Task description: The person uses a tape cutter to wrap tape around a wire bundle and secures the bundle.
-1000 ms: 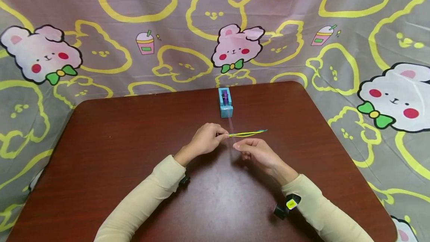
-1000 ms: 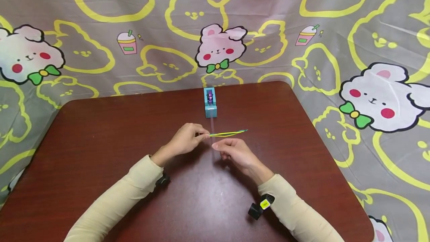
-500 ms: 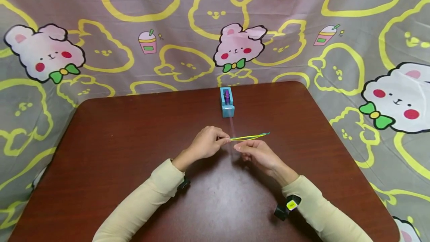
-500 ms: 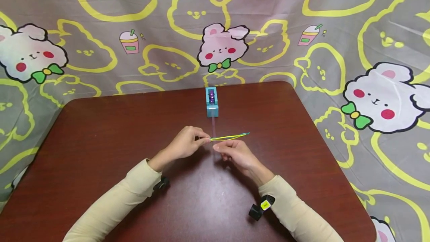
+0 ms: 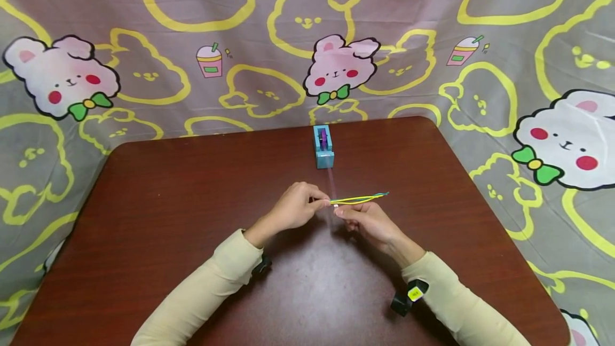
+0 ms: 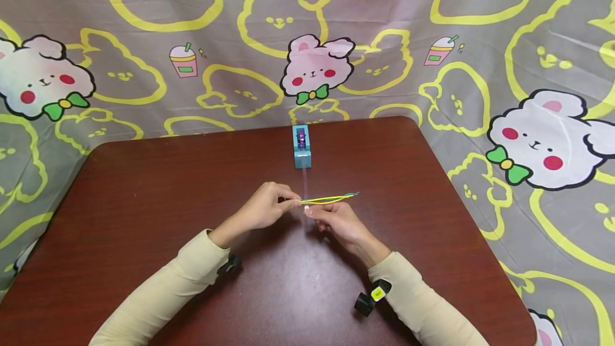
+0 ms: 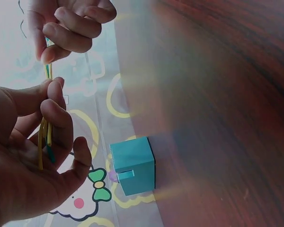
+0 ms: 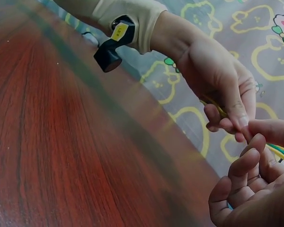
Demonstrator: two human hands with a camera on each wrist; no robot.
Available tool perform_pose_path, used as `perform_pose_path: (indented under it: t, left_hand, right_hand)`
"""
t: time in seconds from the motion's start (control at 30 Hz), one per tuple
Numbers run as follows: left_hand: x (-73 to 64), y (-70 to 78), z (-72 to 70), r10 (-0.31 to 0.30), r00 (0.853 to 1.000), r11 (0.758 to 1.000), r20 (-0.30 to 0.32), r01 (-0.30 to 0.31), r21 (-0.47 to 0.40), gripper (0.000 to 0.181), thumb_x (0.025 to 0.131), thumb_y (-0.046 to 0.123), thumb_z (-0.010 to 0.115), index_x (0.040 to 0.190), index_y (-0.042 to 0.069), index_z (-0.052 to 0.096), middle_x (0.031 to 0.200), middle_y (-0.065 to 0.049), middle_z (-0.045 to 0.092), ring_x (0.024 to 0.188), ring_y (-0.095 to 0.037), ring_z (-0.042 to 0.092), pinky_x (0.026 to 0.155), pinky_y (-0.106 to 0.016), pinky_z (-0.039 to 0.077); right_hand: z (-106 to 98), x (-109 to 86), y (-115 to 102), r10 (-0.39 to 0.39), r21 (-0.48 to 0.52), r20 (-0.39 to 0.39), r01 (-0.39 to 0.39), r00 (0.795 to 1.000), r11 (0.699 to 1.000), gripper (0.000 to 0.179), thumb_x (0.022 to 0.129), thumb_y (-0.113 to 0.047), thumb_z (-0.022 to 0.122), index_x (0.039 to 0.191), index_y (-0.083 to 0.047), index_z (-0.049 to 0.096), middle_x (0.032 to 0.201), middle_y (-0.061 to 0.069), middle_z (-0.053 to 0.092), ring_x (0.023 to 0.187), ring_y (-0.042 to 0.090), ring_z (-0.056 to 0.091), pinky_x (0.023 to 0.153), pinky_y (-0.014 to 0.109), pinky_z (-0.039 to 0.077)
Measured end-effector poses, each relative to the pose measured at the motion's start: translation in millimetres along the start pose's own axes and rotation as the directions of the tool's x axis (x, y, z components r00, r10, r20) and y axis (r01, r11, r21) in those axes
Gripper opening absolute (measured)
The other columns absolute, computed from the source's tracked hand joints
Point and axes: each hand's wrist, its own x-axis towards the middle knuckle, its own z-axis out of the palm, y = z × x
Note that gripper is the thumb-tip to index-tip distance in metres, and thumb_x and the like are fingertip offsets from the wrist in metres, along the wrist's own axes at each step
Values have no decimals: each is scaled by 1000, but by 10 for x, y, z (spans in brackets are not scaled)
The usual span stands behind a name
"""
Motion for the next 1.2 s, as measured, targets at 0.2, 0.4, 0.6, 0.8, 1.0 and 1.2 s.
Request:
perform_pose_path:
  t: [0.2,0.4,0.6,0.8,1.0,1.2]
  left_hand:
    - [-4,19,-29,4,1000,1000,-2,-4,8,9,92,12,75,96,8,82,77,5,67,62,-7,48,59,-24,42]
    - [-4,9,-36,6,1000,1000,-3,-6,11,9,92,13,75,96,8,82,77,6,68,63,-7,48,59,-24,41]
    - [-3,-2,-38,8,1000,1000,-2,-8,22,9,92,13,75,95,8,82,79,6,68,63,-6,48,60,-24,42]
    - [-3,2,-48,12,1000,1000,-3,-12,20,9,92,13,75,95,9,82,77,6,67,63,-6,48,60,-25,42]
    - [-9,4,-56,40,999,999,0,-40,37,8,92,13,75,94,9,82,78,5,67,64,-6,49,61,-25,43]
    - [-8,5,-63,44,999,998,4,-44,45,8,92,13,75,95,9,82,76,6,66,63,-6,48,60,-25,42]
  right_hand:
    - [5,18,-1,-22,-9,3,22,1000,1000,17,95,-5,65,86,-14,76,69,-3,54,62,11,46,61,24,37]
    - [21,29,-2,-32,-28,-10,32,999,999,18,95,-6,66,84,-16,76,66,-4,53,61,11,46,60,25,36]
    - [18,49,13,-41,-47,-24,39,999,998,15,94,-7,67,86,-15,75,66,-3,54,61,11,46,60,25,37]
    - [14,86,24,-69,-59,-23,67,997,996,14,94,-5,67,86,-15,74,67,-3,53,60,11,46,59,25,36]
    - [19,128,30,-94,-80,-35,91,995,993,14,94,-5,68,85,-16,73,63,-2,49,59,12,44,57,26,35]
    - [13,171,45,-94,-99,-74,86,993,991,7,94,-7,69,90,-11,74,64,-3,51,60,13,47,57,25,37]
